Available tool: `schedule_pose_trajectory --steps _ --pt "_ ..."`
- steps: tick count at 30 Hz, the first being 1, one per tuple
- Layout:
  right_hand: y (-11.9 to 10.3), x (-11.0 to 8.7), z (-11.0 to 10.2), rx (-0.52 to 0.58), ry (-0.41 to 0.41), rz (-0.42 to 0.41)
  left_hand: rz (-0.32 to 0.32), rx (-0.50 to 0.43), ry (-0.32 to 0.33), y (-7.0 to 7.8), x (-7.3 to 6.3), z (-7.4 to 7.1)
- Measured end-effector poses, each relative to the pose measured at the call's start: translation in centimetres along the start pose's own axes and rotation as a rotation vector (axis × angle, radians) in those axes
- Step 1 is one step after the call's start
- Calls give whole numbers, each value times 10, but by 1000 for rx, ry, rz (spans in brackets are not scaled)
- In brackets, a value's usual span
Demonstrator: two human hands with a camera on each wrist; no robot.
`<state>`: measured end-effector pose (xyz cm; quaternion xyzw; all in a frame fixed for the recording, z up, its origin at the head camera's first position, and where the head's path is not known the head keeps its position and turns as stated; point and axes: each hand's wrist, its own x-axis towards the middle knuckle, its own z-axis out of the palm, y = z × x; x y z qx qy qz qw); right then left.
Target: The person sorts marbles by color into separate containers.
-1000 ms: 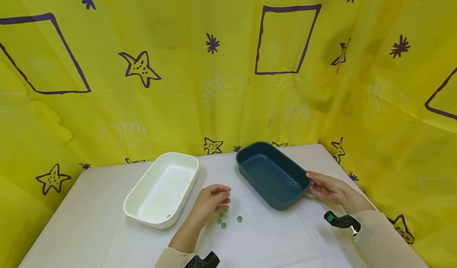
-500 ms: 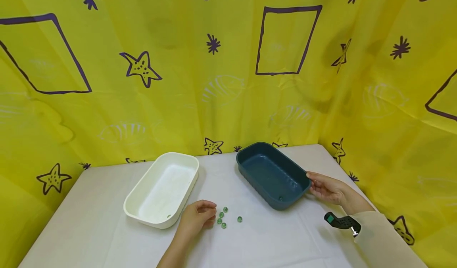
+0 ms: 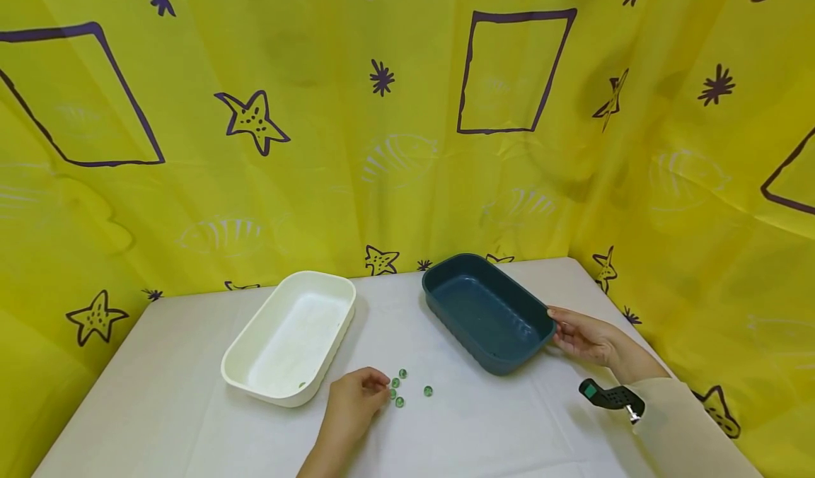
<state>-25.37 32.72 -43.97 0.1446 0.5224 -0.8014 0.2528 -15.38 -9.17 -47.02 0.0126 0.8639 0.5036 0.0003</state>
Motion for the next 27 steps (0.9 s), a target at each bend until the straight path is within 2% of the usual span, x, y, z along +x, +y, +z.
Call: schedule_pose_trajectory --steps 8,16,27 --pt "1 0 -1 -6 -5 -2 31 89 22 5 -2 4" --pt "0 0 0 6 -4 -1 51 86 58 4 -3 8" --pt "0 0 0 8 0 -2 49 124 86 0 -3 12"
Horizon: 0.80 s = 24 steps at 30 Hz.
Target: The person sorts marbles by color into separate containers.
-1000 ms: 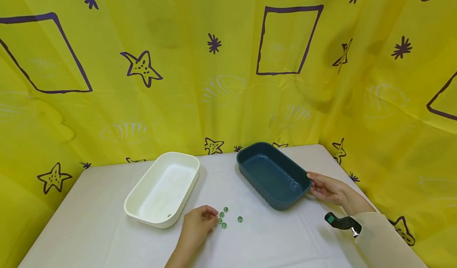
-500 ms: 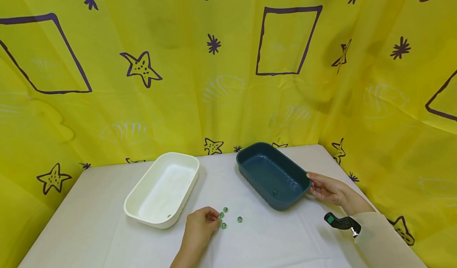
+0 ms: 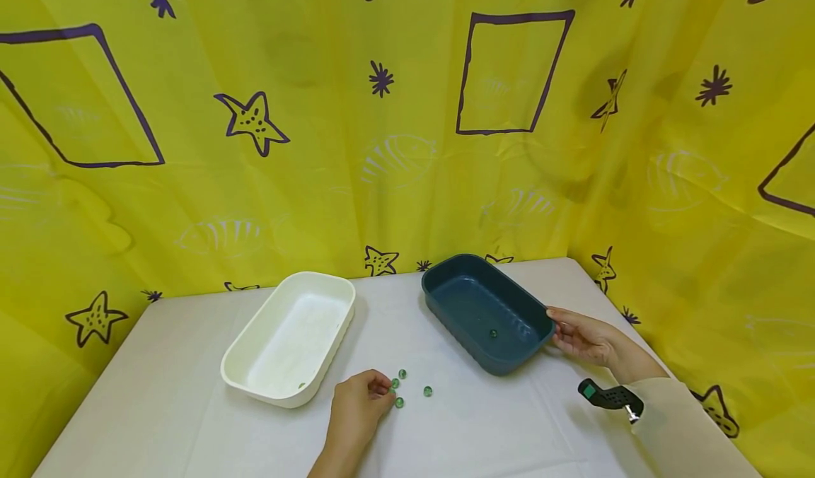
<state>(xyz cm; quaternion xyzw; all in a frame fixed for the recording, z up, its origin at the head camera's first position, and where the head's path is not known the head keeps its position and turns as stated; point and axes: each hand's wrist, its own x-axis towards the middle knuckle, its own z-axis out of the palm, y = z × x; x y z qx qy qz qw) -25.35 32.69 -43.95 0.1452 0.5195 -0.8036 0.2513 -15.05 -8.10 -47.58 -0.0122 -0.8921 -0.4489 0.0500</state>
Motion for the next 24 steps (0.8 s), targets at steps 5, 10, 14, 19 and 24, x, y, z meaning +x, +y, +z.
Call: schedule_pose_trajectory --steps 5,10,14,19,24 --pt "0 0 0 -4 -1 -5 -2 -3 4 0 0 0" --pt "0 0 -1 2 -4 -5 -17 -18 -4 0 1 -1" --pt "1 1 -1 8 -9 -2 -34 -46 -25 -1 2 -4" --pt "0 1 -1 15 -14 1 -73 -103 -63 -3 4 -7" --pt "0 1 -2 2 -19 2 -126 -217 -106 -5 7 -11"
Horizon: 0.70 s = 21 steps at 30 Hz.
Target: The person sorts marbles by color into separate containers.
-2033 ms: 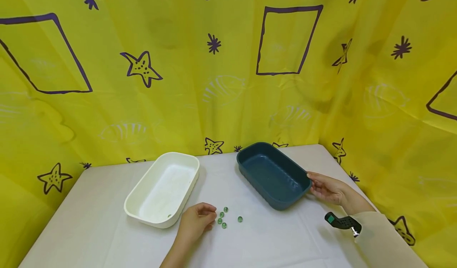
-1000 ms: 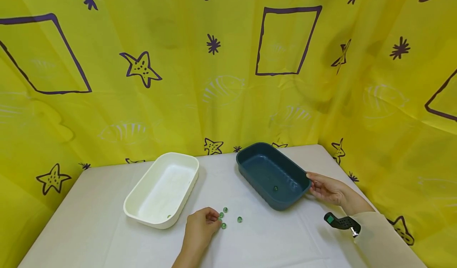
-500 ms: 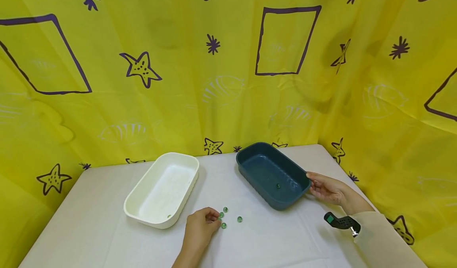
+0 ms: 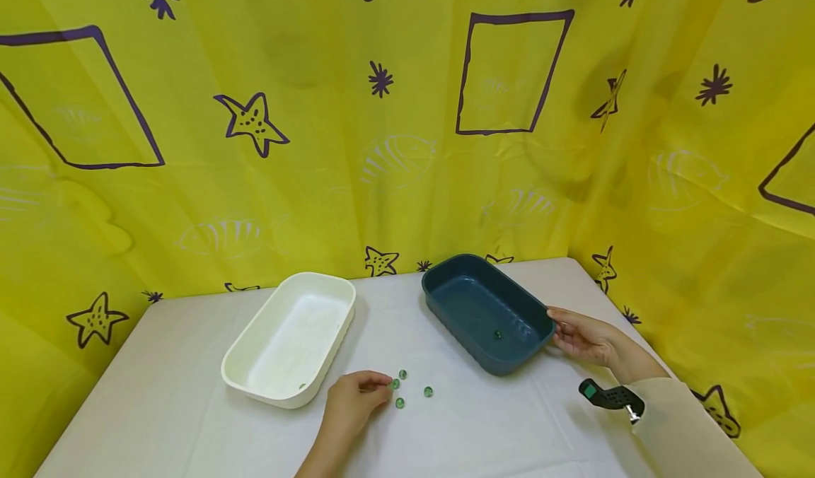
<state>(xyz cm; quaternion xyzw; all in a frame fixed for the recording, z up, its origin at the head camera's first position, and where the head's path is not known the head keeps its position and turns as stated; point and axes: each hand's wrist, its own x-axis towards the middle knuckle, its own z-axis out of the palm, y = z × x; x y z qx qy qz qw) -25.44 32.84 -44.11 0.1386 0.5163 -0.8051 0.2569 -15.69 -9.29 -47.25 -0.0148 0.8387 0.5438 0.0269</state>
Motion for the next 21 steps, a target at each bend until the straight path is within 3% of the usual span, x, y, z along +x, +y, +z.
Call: schedule_pose_trajectory --steps 5,13,21 --pt "0 1 0 -4 15 3 -42 -146 -50 2 2 -4" --pt "0 -1 1 7 1 0 -55 -244 -106 8 6 -6" --pt "0 -1 1 16 13 9 -117 -482 -216 15 14 -6"
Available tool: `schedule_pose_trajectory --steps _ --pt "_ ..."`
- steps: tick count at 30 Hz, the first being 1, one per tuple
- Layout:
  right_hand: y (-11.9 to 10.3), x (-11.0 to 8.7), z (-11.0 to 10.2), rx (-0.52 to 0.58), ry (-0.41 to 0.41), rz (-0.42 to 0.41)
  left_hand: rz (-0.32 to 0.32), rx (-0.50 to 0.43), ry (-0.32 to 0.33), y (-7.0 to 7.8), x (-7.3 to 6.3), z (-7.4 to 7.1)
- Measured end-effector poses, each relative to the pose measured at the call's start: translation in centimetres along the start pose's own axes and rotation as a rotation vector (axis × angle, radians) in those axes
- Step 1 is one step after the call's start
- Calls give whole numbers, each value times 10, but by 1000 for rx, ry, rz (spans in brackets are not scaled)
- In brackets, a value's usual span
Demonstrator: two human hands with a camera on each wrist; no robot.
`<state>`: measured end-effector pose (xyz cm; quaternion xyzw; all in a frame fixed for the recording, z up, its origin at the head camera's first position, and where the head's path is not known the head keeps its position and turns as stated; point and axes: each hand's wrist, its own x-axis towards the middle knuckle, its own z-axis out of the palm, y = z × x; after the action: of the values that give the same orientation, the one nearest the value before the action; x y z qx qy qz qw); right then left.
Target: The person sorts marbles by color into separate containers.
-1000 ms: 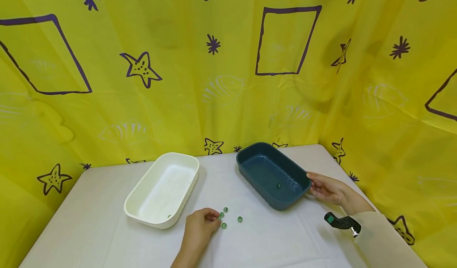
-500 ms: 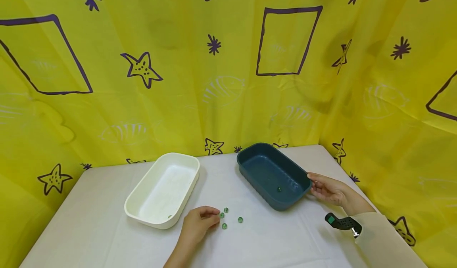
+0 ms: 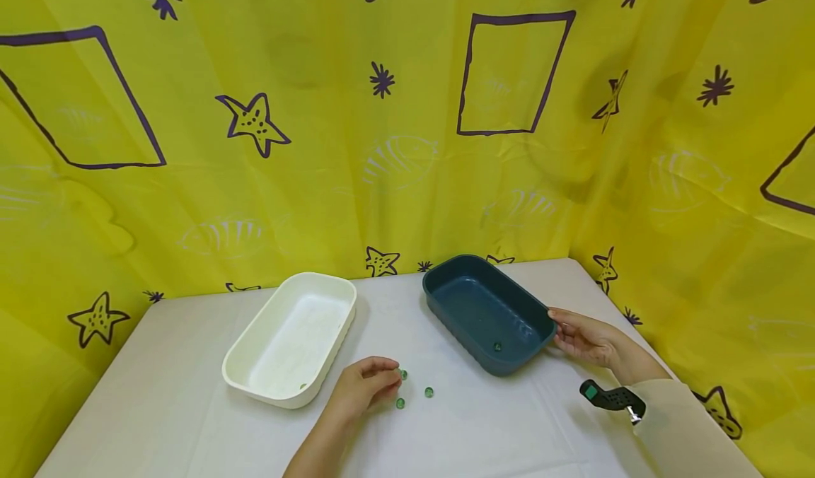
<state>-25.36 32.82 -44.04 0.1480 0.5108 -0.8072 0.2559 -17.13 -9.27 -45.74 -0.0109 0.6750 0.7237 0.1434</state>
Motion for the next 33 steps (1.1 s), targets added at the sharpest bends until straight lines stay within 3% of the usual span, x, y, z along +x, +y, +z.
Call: schedule_pose_trajectory --steps 11,33 --pt "-1 1 1 -27 11 -9 -37 -144 -55 5 7 4" --pt "-1 -1 1 3 5 -3 -42 -104 -113 27 25 23"
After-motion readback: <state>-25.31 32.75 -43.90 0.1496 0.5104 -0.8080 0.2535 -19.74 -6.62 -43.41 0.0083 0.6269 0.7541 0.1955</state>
